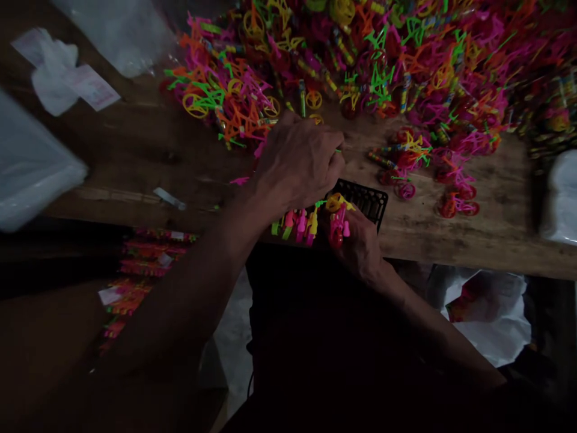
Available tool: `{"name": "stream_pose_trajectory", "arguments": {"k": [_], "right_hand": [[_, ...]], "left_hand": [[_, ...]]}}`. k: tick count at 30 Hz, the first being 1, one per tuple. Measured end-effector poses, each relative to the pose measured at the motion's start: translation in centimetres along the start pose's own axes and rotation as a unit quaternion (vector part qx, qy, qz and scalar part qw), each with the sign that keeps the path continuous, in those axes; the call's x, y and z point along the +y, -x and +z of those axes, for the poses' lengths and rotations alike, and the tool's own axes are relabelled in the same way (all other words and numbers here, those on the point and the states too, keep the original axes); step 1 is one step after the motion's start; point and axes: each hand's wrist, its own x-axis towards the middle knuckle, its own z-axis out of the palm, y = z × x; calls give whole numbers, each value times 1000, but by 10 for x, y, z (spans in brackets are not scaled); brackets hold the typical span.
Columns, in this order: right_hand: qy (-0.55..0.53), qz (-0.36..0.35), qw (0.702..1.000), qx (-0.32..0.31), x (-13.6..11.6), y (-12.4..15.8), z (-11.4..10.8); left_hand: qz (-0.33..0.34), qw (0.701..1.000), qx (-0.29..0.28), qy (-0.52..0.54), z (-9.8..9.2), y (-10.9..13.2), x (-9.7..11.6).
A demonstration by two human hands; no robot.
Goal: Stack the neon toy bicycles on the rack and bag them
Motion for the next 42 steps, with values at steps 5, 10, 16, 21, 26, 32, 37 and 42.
{"name": "stream_pose_trajectory", "arguments": {"k": [5,10,16,21,26,32,37,42], "right_hand": [[41,-2,999,2,0,6,8],[24,-9,999,38,-2,5,18],[-2,-5,999,37,0,7,26],[30,-20,999,32,1,12,29],[58,-28,996,56,-3,11,29],[116,28,991,-67,-7,1,10],[108,19,991,-80,-1,1,9],[172,-13,984,-34,5,5,17]], "left_hand": [[14,1000,5,16,-1,1,-4],[117,988,60,79,-9,17,-4],[219,975,-45,-8,-12,44,8],[244,969,15,-34,-6,50,-1],[223,973,50,-28,-1,50,-4],[186,981,-33,-30,-6,46,0],[181,981,-23,-72,-6,50,0],[163,986,-23,-35,-1,52,-1]]}}
